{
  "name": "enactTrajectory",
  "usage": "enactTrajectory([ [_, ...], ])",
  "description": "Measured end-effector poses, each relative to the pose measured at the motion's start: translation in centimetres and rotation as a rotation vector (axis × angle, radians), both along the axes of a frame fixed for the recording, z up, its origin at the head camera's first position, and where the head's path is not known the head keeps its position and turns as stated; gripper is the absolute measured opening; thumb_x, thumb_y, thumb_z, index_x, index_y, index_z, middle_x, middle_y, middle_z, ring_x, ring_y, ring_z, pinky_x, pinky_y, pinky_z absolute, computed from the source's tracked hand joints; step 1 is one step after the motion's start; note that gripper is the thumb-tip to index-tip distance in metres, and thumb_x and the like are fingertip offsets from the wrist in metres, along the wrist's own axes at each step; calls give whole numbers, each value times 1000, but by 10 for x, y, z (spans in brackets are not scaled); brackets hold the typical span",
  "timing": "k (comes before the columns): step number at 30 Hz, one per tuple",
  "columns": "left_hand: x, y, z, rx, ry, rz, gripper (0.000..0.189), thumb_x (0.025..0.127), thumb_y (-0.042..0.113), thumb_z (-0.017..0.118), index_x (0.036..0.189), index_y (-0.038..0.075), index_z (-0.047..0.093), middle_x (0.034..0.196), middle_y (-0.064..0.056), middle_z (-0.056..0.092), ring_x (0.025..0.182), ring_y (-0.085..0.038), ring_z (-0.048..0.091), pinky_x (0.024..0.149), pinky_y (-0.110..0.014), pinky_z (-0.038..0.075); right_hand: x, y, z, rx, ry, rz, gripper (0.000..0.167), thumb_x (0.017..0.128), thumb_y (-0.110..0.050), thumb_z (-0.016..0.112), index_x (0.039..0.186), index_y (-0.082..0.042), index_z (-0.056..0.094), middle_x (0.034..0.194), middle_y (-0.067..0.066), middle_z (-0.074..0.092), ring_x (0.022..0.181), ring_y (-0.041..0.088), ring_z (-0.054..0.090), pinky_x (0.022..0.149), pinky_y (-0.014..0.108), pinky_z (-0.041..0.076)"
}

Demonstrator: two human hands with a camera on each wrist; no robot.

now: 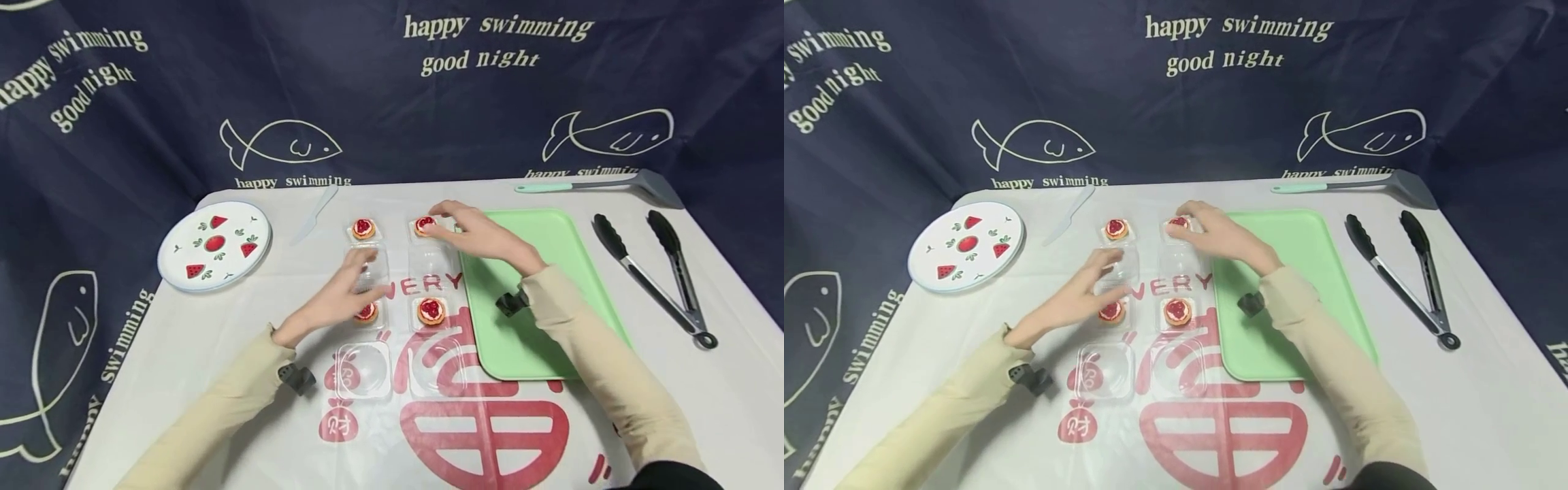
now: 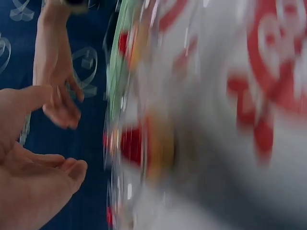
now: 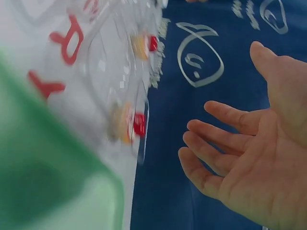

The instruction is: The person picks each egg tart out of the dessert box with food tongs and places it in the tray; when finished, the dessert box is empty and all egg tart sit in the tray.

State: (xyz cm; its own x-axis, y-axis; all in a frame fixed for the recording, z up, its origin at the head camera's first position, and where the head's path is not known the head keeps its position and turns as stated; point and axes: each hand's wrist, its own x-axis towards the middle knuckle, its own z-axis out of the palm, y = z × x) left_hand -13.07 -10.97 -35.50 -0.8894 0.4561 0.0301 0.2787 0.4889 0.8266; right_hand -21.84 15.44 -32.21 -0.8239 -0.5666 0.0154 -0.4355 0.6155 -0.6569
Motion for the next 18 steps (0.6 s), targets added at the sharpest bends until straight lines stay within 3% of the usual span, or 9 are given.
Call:
enactTrajectory([
  [3, 11, 19, -2, -64, 4, -54, 73, 92, 17, 66, 147, -10, 26, 145, -27, 35, 130, -41, 43, 111, -50, 36, 6, 25, -1, -48, -28, -96, 52, 100, -33, 53, 136, 4, 48, 139, 23, 49, 130, 40, 44, 107, 54, 38],
  [6, 15, 35, -4, -120, 7, -106, 75, 91, 18, 67, 146, -14, 26, 143, -28, 37, 129, -39, 44, 112, -48, 35, 11, 55, -2, -108, -37, -205, 54, 102, -34, 49, 140, 4, 43, 143, 24, 45, 129, 43, 44, 106, 55, 38],
  [11, 19, 52, -9, -173, -34, -128, 77, 88, 17, 71, 144, -16, 29, 139, -28, 39, 124, -35, 45, 111, -45, 37, 22, 114, -4, -164, -24, -395, 62, 103, -37, 45, 148, 3, 31, 152, 29, 31, 132, 52, 37, 109, 61, 32],
  [13, 20, 56, -11, -195, -38, -127, 70, 87, 19, 73, 138, -15, 39, 136, -27, 42, 120, -32, 45, 109, -44, 40, 26, 140, -5, -148, 7, -487, 66, 102, -38, 46, 150, 3, 27, 153, 30, 26, 132, 55, 34, 108, 64, 30],
  [18, 22, 62, -13, -243, -41, -97, 72, 84, 22, 77, 137, -14, 44, 141, -26, 40, 125, -32, 44, 111, -44, 38, 38, 205, -11, -21, 53, -725, 83, 97, -44, 50, 151, 9, 16, 151, 38, 20, 135, 57, 25, 111, 64, 23],
])
